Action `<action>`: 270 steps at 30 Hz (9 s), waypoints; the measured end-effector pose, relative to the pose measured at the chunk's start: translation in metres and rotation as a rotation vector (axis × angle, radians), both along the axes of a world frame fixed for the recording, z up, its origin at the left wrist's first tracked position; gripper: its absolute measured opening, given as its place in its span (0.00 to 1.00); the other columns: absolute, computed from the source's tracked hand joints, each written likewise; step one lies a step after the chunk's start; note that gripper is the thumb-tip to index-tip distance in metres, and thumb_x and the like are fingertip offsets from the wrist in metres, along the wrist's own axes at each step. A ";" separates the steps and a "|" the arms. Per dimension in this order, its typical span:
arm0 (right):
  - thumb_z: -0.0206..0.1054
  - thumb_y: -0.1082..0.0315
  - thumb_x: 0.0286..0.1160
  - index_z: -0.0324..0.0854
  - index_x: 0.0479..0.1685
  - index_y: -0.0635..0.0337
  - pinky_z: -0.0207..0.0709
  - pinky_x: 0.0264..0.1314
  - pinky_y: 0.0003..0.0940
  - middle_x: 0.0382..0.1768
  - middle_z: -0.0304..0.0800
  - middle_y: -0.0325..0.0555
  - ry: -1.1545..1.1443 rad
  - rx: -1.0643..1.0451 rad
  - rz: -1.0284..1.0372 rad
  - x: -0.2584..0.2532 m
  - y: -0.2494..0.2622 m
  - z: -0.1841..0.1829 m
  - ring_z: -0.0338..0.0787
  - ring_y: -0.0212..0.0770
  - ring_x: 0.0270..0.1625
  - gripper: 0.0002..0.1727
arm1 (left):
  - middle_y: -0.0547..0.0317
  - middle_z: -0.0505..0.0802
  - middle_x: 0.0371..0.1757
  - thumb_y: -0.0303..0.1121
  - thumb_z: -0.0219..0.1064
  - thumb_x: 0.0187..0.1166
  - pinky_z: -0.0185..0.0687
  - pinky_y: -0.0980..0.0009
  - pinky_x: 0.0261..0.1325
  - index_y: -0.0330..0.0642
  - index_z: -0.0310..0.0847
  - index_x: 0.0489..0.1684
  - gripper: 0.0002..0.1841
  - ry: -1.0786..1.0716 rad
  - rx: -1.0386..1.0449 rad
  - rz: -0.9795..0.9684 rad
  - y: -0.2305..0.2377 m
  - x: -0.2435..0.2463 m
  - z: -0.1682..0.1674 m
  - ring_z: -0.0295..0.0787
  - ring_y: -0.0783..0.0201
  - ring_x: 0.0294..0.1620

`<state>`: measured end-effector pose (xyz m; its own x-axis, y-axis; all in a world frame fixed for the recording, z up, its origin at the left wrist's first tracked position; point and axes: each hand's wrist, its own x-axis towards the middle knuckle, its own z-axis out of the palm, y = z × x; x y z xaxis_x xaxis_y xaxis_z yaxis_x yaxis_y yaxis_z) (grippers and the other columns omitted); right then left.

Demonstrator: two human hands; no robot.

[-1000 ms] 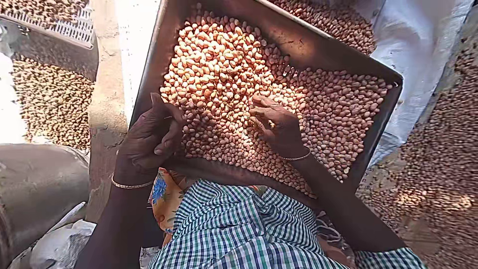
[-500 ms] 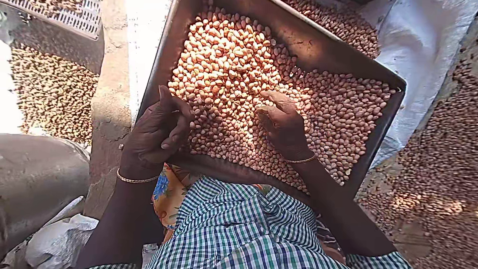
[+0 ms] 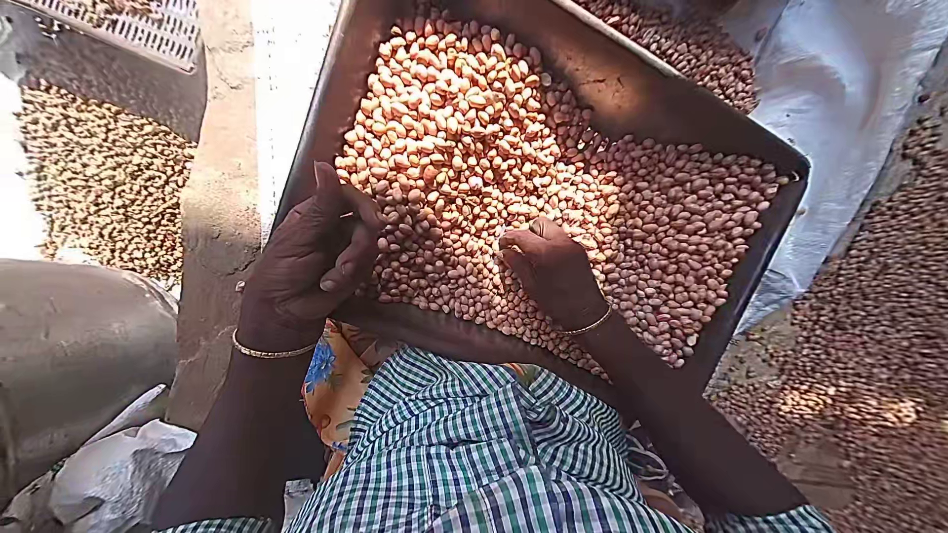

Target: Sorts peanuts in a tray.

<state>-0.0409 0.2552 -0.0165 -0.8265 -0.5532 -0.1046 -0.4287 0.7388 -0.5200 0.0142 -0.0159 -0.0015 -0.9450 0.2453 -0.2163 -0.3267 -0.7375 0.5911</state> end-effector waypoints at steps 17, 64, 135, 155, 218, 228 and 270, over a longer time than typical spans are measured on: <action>0.70 0.73 0.75 0.91 0.45 0.66 0.64 0.34 0.20 0.32 0.77 0.44 -0.192 -0.201 -0.126 0.009 0.019 0.018 0.70 0.28 0.29 0.07 | 0.72 0.83 0.13 0.55 0.46 0.91 0.70 0.90 0.14 0.42 0.89 0.28 0.32 0.041 -0.201 -0.336 0.002 -0.001 0.004 0.74 0.85 0.09; 0.60 0.77 0.85 0.84 0.50 0.74 0.78 0.54 0.45 0.44 0.87 0.60 -0.612 0.200 0.146 -0.020 0.007 0.054 0.86 0.48 0.45 0.09 | 0.72 0.82 0.15 0.30 0.60 0.87 0.72 0.89 0.14 0.42 0.87 0.36 0.10 0.088 0.079 0.006 0.007 -0.005 -0.003 0.75 0.83 0.11; 0.57 0.78 0.72 0.82 0.35 0.51 0.85 0.43 0.17 0.34 0.90 0.25 -0.427 -0.820 -0.464 -0.067 0.021 0.017 0.88 0.19 0.36 0.12 | 0.72 0.83 0.17 0.35 0.59 0.89 0.74 0.90 0.17 0.42 0.89 0.41 0.12 -0.022 0.015 0.045 0.002 -0.004 -0.007 0.77 0.84 0.12; 0.67 0.78 0.75 0.90 0.47 0.76 0.80 0.70 0.36 0.66 0.86 0.71 0.196 -0.352 0.059 -0.029 -0.047 -0.001 0.90 0.58 0.66 0.10 | 0.72 0.78 0.13 0.47 0.46 0.95 0.70 0.88 0.12 0.44 0.82 0.29 0.26 -0.031 0.088 0.085 0.006 -0.004 -0.003 0.72 0.82 0.08; 0.72 0.72 0.73 0.90 0.44 0.74 0.77 0.72 0.22 0.66 0.88 0.62 -0.098 -0.725 -0.006 0.012 -0.052 0.025 0.87 0.35 0.69 0.10 | 0.70 0.84 0.13 0.47 0.31 0.96 0.68 0.89 0.12 0.38 0.87 0.33 0.35 -0.139 -0.255 -0.240 0.015 -0.008 0.012 0.71 0.84 0.08; 0.71 0.78 0.65 0.90 0.33 0.73 0.80 0.71 0.45 0.62 0.88 0.68 0.109 -0.348 0.186 0.030 -0.039 -0.018 0.87 0.63 0.68 0.05 | 0.72 0.82 0.12 0.46 0.38 0.96 0.67 0.89 0.11 0.46 0.83 0.21 0.32 0.016 -0.148 -0.097 0.008 -0.006 0.004 0.71 0.84 0.07; 0.66 0.72 0.76 0.93 0.43 0.70 0.74 0.71 0.46 0.50 0.94 0.62 0.049 -0.426 0.263 -0.072 0.032 -0.041 0.90 0.58 0.60 0.12 | 0.74 0.78 0.14 0.40 0.47 0.95 0.69 0.89 0.12 0.44 0.84 0.34 0.21 -0.083 0.036 0.062 0.001 -0.004 -0.008 0.70 0.84 0.08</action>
